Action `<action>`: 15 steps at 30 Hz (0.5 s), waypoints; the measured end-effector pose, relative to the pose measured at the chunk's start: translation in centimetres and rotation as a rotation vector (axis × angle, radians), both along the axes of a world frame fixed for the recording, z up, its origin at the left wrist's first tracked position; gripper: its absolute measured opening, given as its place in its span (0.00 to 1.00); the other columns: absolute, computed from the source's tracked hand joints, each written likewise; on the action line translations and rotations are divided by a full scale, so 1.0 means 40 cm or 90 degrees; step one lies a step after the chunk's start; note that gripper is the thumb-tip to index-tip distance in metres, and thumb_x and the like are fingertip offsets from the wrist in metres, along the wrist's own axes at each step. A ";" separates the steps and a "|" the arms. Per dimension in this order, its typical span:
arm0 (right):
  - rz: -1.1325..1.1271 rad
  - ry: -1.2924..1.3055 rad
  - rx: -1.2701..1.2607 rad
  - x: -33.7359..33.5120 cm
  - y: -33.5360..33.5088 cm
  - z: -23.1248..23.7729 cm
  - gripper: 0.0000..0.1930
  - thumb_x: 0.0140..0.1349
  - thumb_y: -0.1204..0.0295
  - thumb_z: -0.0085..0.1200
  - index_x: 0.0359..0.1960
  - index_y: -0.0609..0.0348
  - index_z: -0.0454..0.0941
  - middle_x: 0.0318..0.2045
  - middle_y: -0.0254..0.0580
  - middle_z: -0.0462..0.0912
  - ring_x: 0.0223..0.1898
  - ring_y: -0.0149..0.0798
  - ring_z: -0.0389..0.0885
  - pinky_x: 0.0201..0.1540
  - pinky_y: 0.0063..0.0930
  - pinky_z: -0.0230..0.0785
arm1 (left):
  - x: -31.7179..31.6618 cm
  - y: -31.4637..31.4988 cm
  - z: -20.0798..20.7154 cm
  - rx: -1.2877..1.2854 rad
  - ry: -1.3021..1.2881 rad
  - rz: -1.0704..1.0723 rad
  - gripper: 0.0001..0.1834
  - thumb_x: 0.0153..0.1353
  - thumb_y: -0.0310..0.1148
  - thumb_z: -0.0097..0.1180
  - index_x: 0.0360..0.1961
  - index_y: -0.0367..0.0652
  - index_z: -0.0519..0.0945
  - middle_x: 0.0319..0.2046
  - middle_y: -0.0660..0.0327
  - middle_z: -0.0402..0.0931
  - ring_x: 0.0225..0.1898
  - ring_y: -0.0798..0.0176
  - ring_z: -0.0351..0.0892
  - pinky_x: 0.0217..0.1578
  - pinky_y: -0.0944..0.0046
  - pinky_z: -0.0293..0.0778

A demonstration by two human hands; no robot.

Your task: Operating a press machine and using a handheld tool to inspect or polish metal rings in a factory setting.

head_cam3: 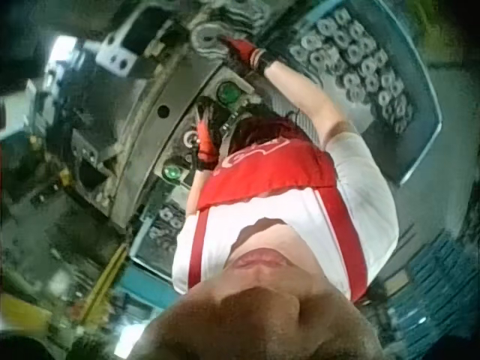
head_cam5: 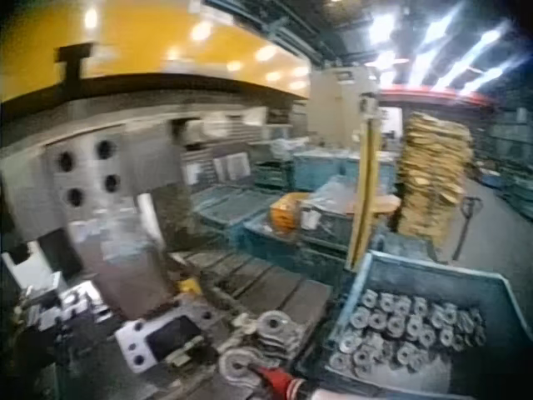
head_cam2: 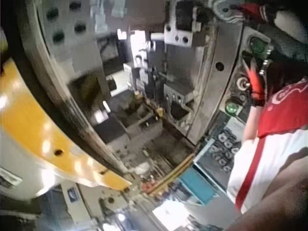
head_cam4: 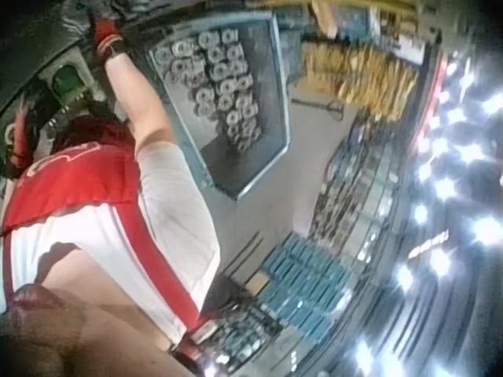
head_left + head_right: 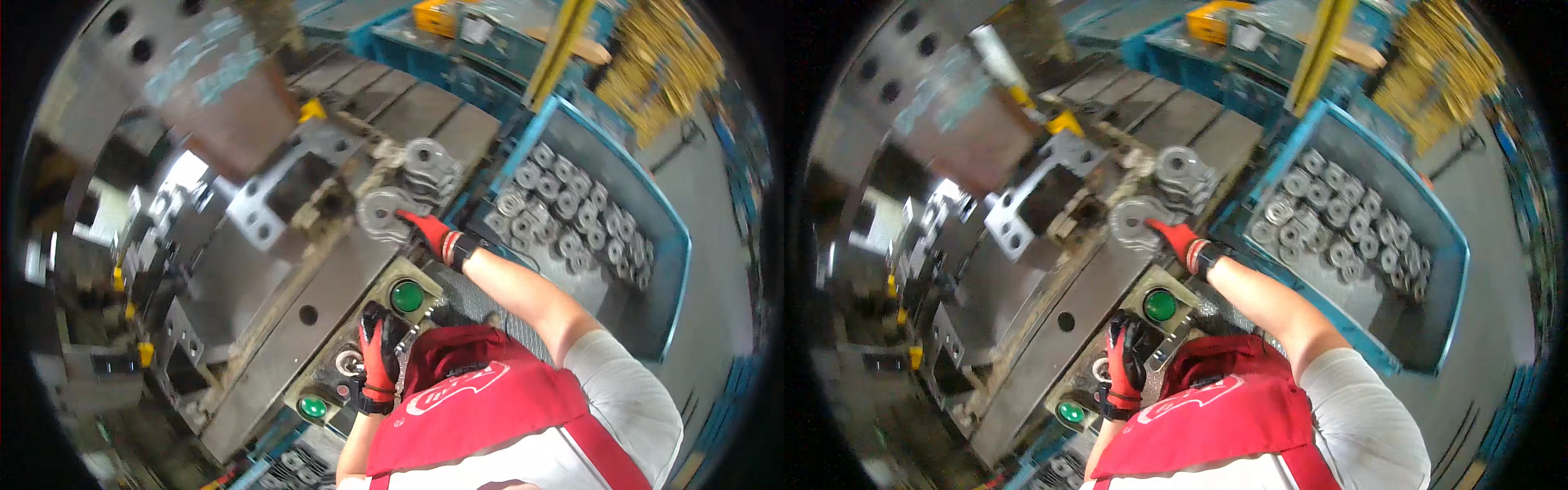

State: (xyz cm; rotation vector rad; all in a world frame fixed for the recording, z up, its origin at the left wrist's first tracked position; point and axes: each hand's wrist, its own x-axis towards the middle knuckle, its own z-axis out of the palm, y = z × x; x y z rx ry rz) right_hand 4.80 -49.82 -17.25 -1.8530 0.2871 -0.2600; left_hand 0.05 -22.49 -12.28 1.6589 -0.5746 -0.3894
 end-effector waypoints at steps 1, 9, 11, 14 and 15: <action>0.056 0.092 0.032 -0.018 0.042 0.111 0.20 0.61 0.75 0.33 0.56 0.44 0.63 0.50 0.50 0.69 0.52 0.42 0.68 0.56 0.30 0.57 | 0.003 0.003 -0.003 -0.055 0.060 0.038 0.19 0.57 0.25 0.40 0.51 0.34 0.66 0.51 0.47 0.63 0.54 0.49 0.61 0.53 0.59 0.59; -0.075 0.120 -0.110 -0.283 0.005 0.005 0.31 0.50 0.81 0.44 0.59 0.49 0.57 0.50 0.54 0.66 0.52 0.57 0.62 0.56 0.38 0.55 | 0.039 -0.157 0.033 -0.221 0.451 0.075 0.17 0.57 0.28 0.47 0.49 0.40 0.68 0.46 0.54 0.68 0.47 0.60 0.70 0.48 0.62 0.66; -0.158 0.080 -0.075 -0.388 0.023 0.021 0.30 0.51 0.80 0.46 0.58 0.52 0.57 0.50 0.54 0.66 0.49 0.56 0.64 0.53 0.38 0.59 | 0.061 -0.151 0.006 -0.014 0.073 -0.124 0.16 0.61 0.30 0.42 0.50 0.38 0.66 0.46 0.53 0.68 0.45 0.59 0.71 0.50 0.62 0.65; -0.266 0.026 0.164 -0.592 -0.005 -0.156 0.30 0.48 0.82 0.46 0.57 0.52 0.58 0.51 0.47 0.66 0.46 0.46 0.68 0.50 0.35 0.61 | 0.014 -0.242 0.066 -0.071 0.436 -0.146 0.18 0.60 0.27 0.40 0.50 0.30 0.64 0.48 0.52 0.69 0.48 0.59 0.70 0.50 0.64 0.65; -0.305 -0.012 0.440 -0.645 -0.003 -0.195 0.28 0.52 0.77 0.48 0.57 0.52 0.59 0.52 0.45 0.66 0.46 0.44 0.69 0.50 0.34 0.61 | 0.008 -0.259 0.056 -0.063 0.311 -0.289 0.19 0.62 0.32 0.40 0.52 0.35 0.65 0.47 0.55 0.69 0.49 0.60 0.69 0.52 0.63 0.65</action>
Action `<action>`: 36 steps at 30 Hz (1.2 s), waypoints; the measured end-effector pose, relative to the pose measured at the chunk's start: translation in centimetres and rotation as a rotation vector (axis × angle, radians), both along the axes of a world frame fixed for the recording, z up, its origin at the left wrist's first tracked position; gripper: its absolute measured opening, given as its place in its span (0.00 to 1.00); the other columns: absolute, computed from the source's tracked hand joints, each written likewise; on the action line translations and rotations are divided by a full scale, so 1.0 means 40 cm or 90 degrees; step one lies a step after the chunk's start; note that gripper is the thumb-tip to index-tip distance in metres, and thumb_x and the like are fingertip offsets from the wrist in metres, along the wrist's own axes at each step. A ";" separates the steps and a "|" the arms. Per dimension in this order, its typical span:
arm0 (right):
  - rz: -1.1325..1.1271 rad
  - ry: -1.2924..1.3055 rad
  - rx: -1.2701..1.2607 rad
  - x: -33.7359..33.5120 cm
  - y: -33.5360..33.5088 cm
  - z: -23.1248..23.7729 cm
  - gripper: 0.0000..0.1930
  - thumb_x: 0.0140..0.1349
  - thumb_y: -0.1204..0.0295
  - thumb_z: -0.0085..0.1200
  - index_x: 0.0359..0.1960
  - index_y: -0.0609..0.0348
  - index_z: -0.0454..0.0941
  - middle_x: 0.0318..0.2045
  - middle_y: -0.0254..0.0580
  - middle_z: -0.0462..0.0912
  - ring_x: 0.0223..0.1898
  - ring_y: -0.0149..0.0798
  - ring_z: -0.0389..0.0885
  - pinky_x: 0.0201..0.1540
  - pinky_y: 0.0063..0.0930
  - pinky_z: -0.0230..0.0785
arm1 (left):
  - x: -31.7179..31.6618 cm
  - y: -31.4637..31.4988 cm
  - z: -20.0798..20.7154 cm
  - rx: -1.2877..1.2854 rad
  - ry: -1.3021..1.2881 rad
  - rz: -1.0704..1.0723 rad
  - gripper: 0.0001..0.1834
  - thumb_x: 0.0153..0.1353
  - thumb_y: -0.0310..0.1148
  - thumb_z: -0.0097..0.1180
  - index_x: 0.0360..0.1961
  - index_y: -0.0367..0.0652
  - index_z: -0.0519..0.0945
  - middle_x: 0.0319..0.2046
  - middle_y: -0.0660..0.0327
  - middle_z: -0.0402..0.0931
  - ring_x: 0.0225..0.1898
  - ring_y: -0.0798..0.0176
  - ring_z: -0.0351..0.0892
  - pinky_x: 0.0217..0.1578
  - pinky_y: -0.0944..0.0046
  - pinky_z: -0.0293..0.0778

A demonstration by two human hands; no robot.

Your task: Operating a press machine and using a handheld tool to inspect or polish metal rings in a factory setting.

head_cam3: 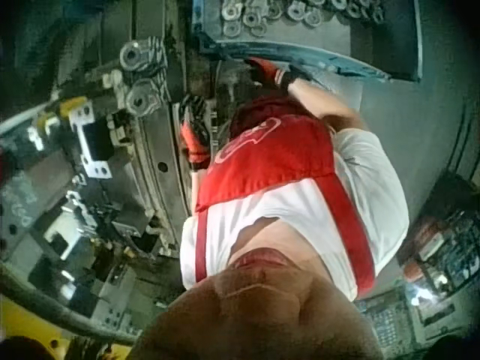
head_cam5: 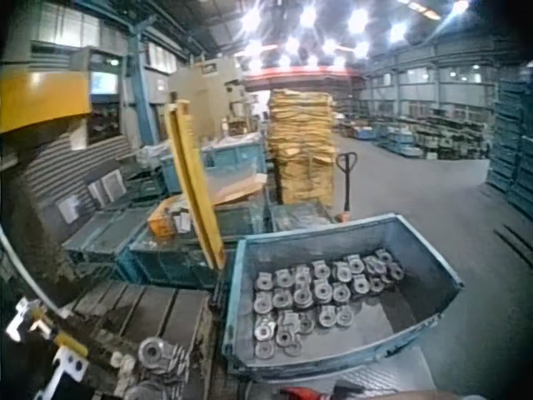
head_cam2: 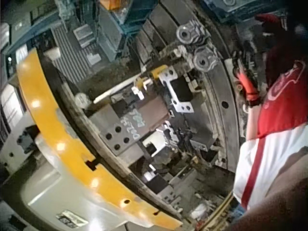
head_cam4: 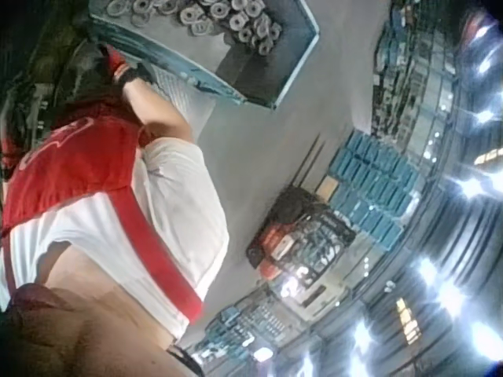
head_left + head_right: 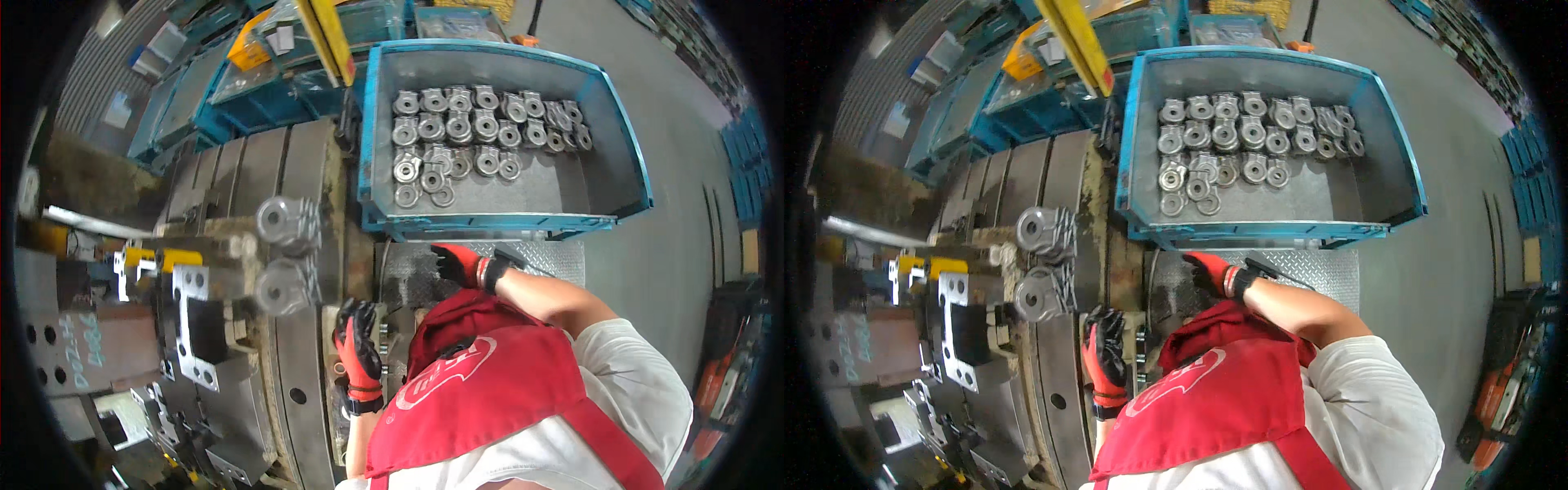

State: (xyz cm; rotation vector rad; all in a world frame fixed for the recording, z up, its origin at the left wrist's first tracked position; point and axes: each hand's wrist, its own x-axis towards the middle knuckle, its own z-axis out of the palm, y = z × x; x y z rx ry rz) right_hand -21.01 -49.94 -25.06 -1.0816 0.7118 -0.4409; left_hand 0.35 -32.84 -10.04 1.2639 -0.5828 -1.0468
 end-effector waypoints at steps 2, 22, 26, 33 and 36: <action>-0.246 -0.039 0.504 -0.072 -0.029 -0.011 0.14 0.58 0.69 0.46 0.46 0.55 0.67 0.34 0.37 0.71 0.34 0.34 0.70 0.42 0.30 0.66 | -0.057 -0.076 0.045 0.085 0.101 -0.071 0.19 0.61 0.30 0.39 0.53 0.33 0.63 0.46 0.52 0.70 0.47 0.59 0.71 0.49 0.65 0.66; -0.075 0.172 -0.187 -0.620 -0.428 -0.110 0.21 0.56 0.64 0.48 0.48 0.61 0.66 0.37 0.40 0.76 0.34 0.39 0.76 0.40 0.32 0.70 | -0.340 -0.844 -0.020 0.414 -0.316 -0.528 0.32 0.54 0.41 0.53 0.59 0.46 0.58 0.47 0.56 0.69 0.48 0.60 0.68 0.48 0.64 0.64; -0.336 0.065 0.368 -0.662 -0.499 -0.205 0.13 0.56 0.65 0.48 0.42 0.55 0.71 0.31 0.38 0.74 0.28 0.34 0.71 0.32 0.29 0.66 | -0.348 -1.048 -0.096 0.385 -0.683 -0.541 0.34 0.51 0.44 0.54 0.58 0.45 0.59 0.47 0.50 0.68 0.48 0.51 0.68 0.48 0.60 0.63; -0.365 0.266 0.351 -0.651 -0.700 -0.370 0.19 0.51 0.61 0.54 0.40 0.61 0.72 0.33 0.39 0.74 0.29 0.31 0.71 0.34 0.23 0.65 | -0.437 -1.176 -0.542 0.417 -0.438 -0.577 0.37 0.49 0.47 0.54 0.56 0.37 0.59 0.53 0.45 0.63 0.54 0.45 0.62 0.52 0.56 0.60; -0.406 0.455 0.144 -0.689 -0.772 -0.527 0.30 0.49 0.61 0.57 0.50 0.69 0.64 0.44 0.49 0.72 0.43 0.36 0.71 0.45 0.26 0.65 | -0.530 -1.185 -0.735 0.414 -0.505 -0.552 0.39 0.49 0.46 0.55 0.57 0.36 0.57 0.54 0.43 0.60 0.56 0.45 0.59 0.54 0.57 0.57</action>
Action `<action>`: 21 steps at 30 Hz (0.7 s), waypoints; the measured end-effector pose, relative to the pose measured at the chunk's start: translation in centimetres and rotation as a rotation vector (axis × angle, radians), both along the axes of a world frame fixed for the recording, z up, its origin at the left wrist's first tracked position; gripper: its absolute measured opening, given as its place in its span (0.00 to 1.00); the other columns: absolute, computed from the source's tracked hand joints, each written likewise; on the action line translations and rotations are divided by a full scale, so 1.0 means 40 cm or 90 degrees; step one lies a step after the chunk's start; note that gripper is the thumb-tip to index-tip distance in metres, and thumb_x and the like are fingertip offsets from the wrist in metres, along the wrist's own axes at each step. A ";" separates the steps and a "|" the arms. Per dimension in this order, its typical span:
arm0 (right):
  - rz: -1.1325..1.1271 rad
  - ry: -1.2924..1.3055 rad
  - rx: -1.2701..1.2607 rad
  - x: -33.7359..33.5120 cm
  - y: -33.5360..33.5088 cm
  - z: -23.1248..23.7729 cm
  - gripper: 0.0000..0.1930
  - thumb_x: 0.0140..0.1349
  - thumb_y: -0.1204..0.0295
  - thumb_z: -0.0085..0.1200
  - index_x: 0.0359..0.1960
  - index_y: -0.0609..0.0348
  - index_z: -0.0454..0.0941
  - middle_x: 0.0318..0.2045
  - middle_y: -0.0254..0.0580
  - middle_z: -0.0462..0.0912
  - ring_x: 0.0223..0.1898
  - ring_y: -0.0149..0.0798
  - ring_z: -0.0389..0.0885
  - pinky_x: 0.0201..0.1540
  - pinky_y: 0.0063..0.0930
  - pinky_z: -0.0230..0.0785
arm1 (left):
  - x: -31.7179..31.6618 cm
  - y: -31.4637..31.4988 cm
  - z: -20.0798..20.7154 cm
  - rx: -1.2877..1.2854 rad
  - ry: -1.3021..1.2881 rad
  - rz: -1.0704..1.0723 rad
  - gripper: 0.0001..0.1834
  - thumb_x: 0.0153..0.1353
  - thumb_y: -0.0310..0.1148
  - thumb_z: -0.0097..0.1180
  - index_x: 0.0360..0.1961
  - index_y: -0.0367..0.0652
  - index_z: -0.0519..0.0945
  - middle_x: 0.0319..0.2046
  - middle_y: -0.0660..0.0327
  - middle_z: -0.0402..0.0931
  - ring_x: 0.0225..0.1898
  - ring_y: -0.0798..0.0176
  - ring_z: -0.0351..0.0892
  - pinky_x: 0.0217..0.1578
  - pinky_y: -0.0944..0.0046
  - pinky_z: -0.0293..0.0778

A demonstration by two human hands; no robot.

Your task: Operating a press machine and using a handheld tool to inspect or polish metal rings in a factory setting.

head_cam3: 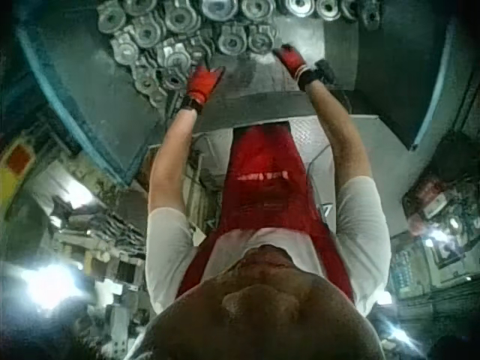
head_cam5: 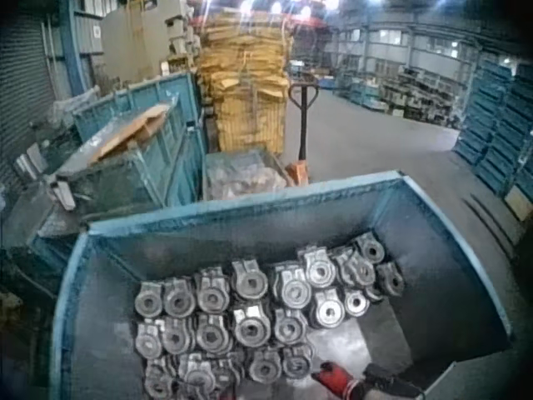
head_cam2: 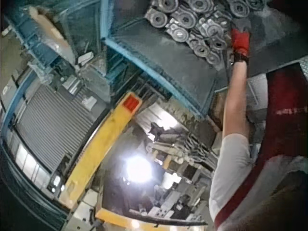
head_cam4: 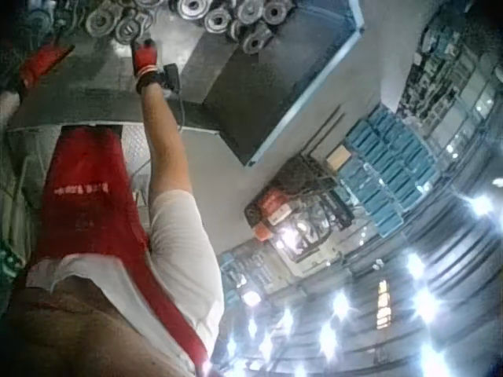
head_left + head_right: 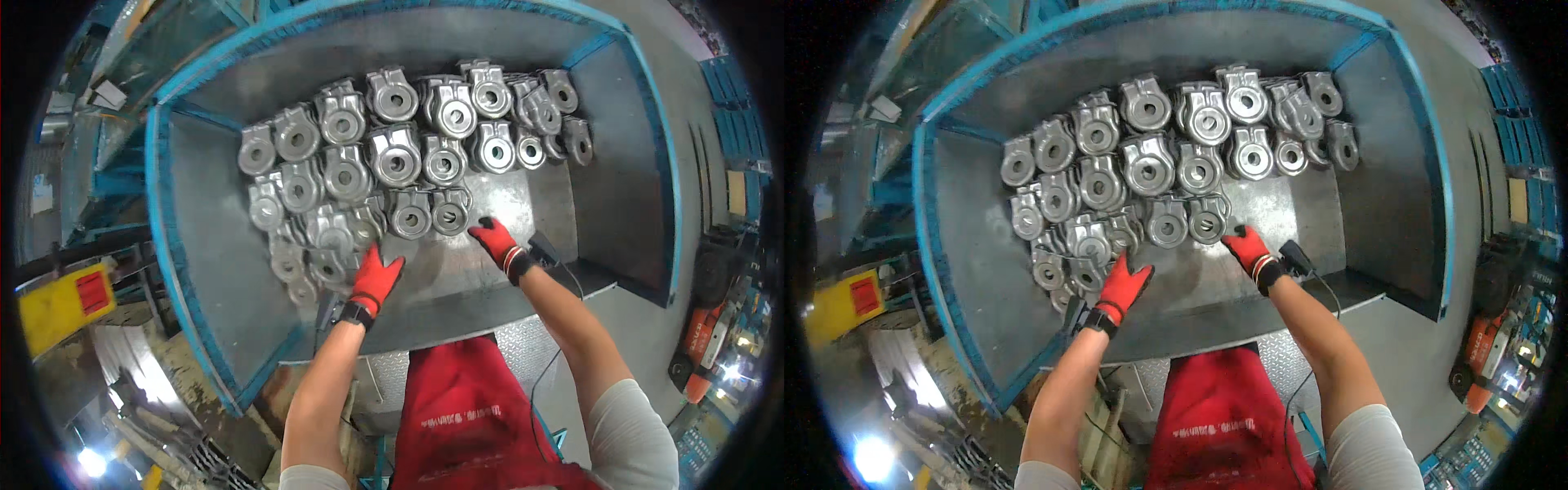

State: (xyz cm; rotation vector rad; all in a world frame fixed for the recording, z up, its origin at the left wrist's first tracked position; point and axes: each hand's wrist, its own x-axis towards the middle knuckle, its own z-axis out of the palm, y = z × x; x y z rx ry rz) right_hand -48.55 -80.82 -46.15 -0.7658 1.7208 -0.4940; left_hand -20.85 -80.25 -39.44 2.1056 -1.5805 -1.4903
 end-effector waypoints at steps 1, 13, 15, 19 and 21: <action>0.020 0.064 -0.023 -0.011 -0.033 -0.035 0.34 0.46 0.59 0.57 0.51 0.71 0.62 0.46 0.53 0.71 0.47 0.43 0.70 0.49 0.29 0.62 | -0.028 -0.016 -0.046 -0.033 0.002 0.029 0.39 0.48 0.45 0.55 0.57 0.35 0.56 0.55 0.43 0.58 0.57 0.46 0.58 0.55 0.57 0.57; 0.165 0.296 -0.113 0.054 -0.155 -0.184 0.41 0.37 0.58 0.62 0.54 0.65 0.59 0.42 0.55 0.69 0.46 0.55 0.66 0.50 0.37 0.61 | -0.158 -0.090 -0.270 -0.135 -0.182 0.064 0.38 0.43 0.38 0.58 0.56 0.35 0.59 0.55 0.42 0.56 0.57 0.44 0.55 0.56 0.55 0.53; 0.073 0.231 -0.074 0.058 -0.094 -0.190 0.44 0.39 0.62 0.63 0.57 0.65 0.52 0.44 0.58 0.68 0.49 0.51 0.66 0.51 0.36 0.60 | -0.163 -0.076 -0.263 -0.130 -0.199 0.043 0.38 0.43 0.38 0.58 0.56 0.36 0.59 0.56 0.42 0.55 0.57 0.43 0.55 0.56 0.55 0.53; -0.085 -0.045 0.051 0.117 -0.034 -0.126 0.46 0.41 0.60 0.62 0.59 0.65 0.47 0.51 0.62 0.63 0.52 0.45 0.65 0.51 0.34 0.61 | -0.153 -0.023 -0.262 -0.085 -0.136 0.087 0.40 0.43 0.40 0.59 0.57 0.38 0.59 0.58 0.44 0.53 0.59 0.42 0.53 0.57 0.54 0.52; -0.052 0.045 0.046 0.122 -0.036 -0.120 0.45 0.42 0.60 0.61 0.59 0.65 0.48 0.50 0.62 0.64 0.52 0.47 0.65 0.53 0.36 0.58 | -0.151 0.005 -0.257 -0.151 -0.073 0.094 0.38 0.45 0.37 0.59 0.57 0.38 0.59 0.58 0.47 0.53 0.59 0.46 0.53 0.57 0.55 0.54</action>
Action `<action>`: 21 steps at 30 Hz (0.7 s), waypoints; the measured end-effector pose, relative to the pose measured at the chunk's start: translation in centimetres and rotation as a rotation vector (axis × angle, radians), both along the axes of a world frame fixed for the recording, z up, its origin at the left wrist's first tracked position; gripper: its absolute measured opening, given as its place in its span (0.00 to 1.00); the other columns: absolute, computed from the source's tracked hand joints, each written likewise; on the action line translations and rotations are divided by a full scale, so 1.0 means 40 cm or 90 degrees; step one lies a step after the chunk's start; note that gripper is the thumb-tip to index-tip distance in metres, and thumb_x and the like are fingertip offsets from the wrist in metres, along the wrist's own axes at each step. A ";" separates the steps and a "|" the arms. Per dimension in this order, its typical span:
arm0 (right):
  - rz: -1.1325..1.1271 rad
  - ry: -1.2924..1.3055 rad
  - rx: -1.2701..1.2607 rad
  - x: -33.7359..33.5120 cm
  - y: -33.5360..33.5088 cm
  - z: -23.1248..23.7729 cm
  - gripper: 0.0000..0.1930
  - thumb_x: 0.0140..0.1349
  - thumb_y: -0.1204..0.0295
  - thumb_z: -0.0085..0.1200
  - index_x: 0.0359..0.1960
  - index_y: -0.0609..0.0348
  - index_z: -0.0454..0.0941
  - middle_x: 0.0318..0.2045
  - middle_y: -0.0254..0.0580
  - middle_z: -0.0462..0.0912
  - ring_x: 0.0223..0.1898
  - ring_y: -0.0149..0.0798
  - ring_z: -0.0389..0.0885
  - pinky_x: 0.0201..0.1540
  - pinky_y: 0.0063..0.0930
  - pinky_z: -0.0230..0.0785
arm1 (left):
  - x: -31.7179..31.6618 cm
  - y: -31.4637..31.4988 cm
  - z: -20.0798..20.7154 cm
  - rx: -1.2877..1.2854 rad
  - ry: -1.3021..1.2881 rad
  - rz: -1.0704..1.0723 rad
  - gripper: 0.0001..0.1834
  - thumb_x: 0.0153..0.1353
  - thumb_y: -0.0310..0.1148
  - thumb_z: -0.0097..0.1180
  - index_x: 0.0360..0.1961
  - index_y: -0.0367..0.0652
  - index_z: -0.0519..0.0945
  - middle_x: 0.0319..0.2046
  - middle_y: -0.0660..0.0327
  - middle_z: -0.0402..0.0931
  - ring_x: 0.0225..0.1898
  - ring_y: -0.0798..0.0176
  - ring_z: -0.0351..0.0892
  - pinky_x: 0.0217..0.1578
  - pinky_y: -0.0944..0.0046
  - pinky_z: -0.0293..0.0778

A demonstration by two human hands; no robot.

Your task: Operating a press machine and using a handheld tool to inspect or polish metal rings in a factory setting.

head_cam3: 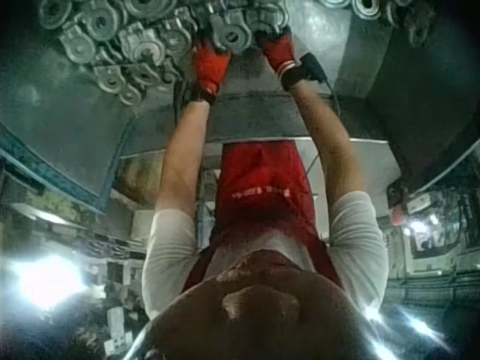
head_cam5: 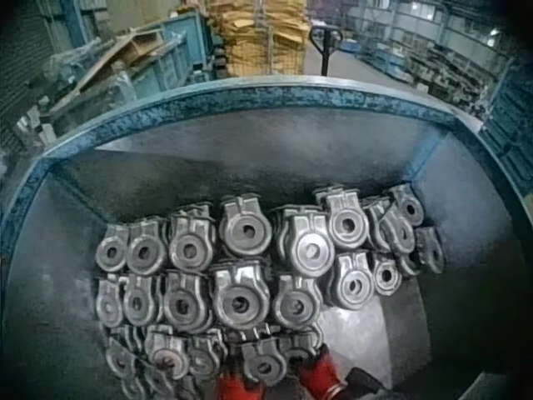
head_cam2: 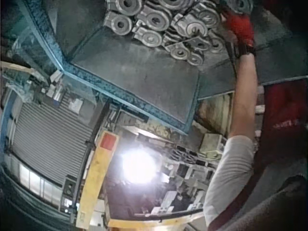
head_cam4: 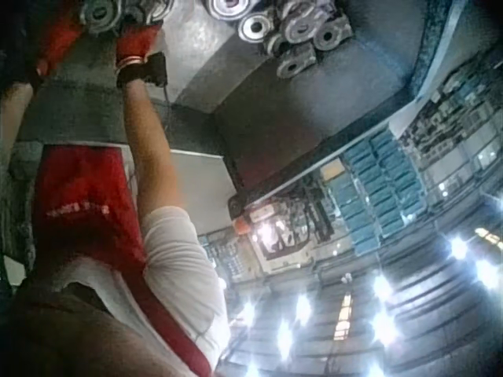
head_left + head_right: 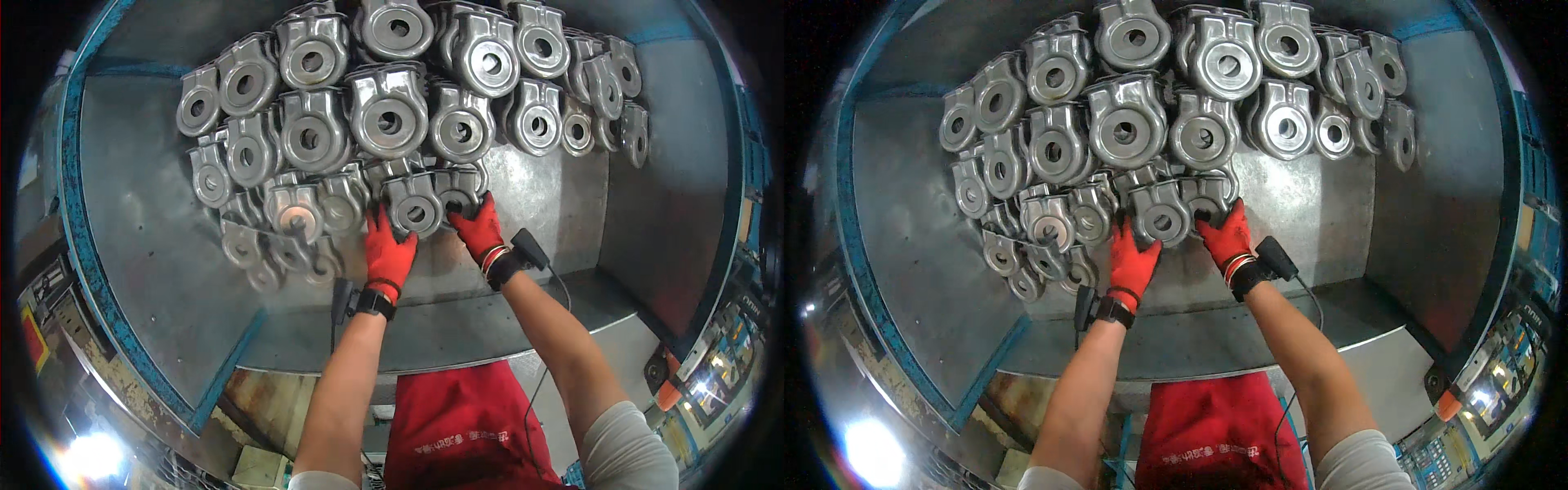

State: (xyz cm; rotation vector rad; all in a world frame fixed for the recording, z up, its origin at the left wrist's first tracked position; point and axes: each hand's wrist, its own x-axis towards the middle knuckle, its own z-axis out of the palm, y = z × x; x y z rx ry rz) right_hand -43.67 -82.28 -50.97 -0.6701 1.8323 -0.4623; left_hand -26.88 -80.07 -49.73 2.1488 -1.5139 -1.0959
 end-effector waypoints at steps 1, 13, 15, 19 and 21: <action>0.002 0.002 -0.002 -0.001 -0.009 0.013 0.45 0.42 0.60 0.61 0.59 0.65 0.48 0.50 0.62 0.64 0.52 0.47 0.65 0.53 0.36 0.58 | 0.006 0.015 0.000 -0.002 0.002 0.002 0.38 0.45 0.37 0.59 0.57 0.38 0.59 0.58 0.47 0.53 0.59 0.46 0.53 0.57 0.55 0.54; 0.550 0.204 -0.661 0.160 -0.442 0.220 0.31 0.51 0.57 0.53 0.53 0.62 0.62 0.51 0.52 0.67 0.54 0.51 0.61 0.56 0.37 0.54 | 0.009 -0.073 0.121 0.028 1.016 0.538 0.21 0.60 0.39 0.45 0.54 0.44 0.64 0.48 0.60 0.68 0.49 0.59 0.68 0.50 0.57 0.64; 0.652 0.326 -0.531 0.198 -0.475 0.197 0.34 0.48 0.50 0.53 0.55 0.54 0.62 0.53 0.45 0.66 0.58 0.53 0.57 0.55 0.44 0.54 | 0.023 -0.017 0.164 0.061 0.937 0.486 0.23 0.59 0.36 0.47 0.56 0.43 0.62 0.51 0.61 0.65 0.51 0.62 0.65 0.52 0.62 0.61; 0.723 0.457 -0.487 0.185 -0.485 0.192 0.36 0.45 0.48 0.54 0.55 0.52 0.63 0.53 0.44 0.66 0.57 0.53 0.58 0.54 0.46 0.55 | 0.150 0.230 0.381 0.295 0.607 0.146 0.31 0.57 0.36 0.52 0.59 0.39 0.55 0.51 0.60 0.65 0.50 0.68 0.64 0.51 0.69 0.60; 0.721 0.465 -0.489 0.205 -0.497 0.209 0.36 0.45 0.48 0.54 0.54 0.53 0.63 0.52 0.44 0.67 0.56 0.54 0.59 0.53 0.45 0.56 | 0.297 0.330 0.500 0.617 0.502 0.020 0.35 0.55 0.43 0.54 0.58 0.36 0.56 0.45 0.57 0.70 0.45 0.68 0.69 0.47 0.68 0.64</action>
